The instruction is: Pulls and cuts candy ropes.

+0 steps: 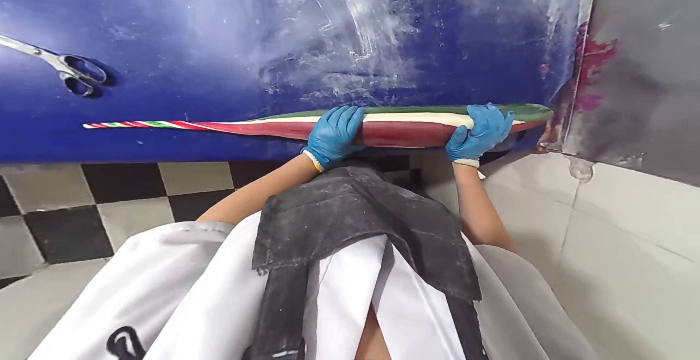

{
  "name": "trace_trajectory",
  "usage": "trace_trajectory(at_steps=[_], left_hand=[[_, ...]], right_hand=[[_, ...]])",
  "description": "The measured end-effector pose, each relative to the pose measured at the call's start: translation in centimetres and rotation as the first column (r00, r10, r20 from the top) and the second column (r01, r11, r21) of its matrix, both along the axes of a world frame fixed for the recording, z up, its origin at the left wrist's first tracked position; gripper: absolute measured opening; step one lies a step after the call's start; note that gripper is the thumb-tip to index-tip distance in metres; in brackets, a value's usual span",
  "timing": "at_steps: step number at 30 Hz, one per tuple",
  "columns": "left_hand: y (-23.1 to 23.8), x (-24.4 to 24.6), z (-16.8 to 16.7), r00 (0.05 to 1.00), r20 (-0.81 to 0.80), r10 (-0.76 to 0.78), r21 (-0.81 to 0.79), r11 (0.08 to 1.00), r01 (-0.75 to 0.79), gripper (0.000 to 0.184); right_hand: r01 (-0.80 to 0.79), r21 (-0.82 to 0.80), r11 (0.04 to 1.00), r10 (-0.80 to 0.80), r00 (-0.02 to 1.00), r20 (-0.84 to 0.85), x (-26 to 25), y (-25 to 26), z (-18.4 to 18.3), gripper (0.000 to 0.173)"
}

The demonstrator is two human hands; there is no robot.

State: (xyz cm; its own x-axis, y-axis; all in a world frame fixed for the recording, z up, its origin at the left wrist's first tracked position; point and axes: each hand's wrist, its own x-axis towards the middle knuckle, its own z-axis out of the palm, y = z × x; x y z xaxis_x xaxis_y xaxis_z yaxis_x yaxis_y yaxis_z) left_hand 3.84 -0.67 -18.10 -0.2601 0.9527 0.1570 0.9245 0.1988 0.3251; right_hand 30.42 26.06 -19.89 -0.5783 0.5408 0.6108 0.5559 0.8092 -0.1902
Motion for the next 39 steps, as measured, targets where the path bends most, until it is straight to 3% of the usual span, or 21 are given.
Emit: trace_trajectory(at_steps=[13,16,19,23,28,33,39], left_hand=[[1.2,-0.2,0.4,0.999,0.025,0.034,-0.093,0.995,-0.032,0.089],[1.1,0.0,1.2,0.996,0.062,0.064,-0.129,0.99,-0.056,0.096],[0.3,-0.2,1.6,0.992,0.092,0.091,-0.174,0.982,-0.074,0.098],[-3.6,-3.2,0.4,0.992,0.036,0.123,-0.199,0.974,-0.113,0.086],[-8.7,-7.2,-0.6,0.982,0.079,0.17,-0.229,0.962,-0.149,0.068],[-12.5,-12.4,-0.1,0.977,0.15,0.155,-0.357,0.929,-0.093,0.056],[-15.8,-16.6,2.8,0.899,0.375,0.228,-0.54,0.842,0.012,0.044]], right_hand=[[0.006,0.043,0.999,-0.006,1.0,0.005,-0.2,0.8,-0.3,0.053],[0.068,-0.029,0.997,-0.063,0.987,0.15,-0.2,0.5,0.5,0.047],[0.292,-0.155,0.944,-0.227,0.912,0.34,-3.1,-1.0,3.1,0.049],[0.312,-0.214,0.926,-0.125,0.786,0.605,-10.5,-6.1,6.9,0.066],[0.243,-0.254,0.936,0.042,0.641,0.767,-21.7,-16.8,7.0,0.069],[0.319,-0.322,0.892,0.03,0.667,0.744,-30.7,-26.0,4.3,0.066],[0.494,-0.307,0.813,-0.185,0.72,0.669,-34.9,-32.3,1.6,0.067]])
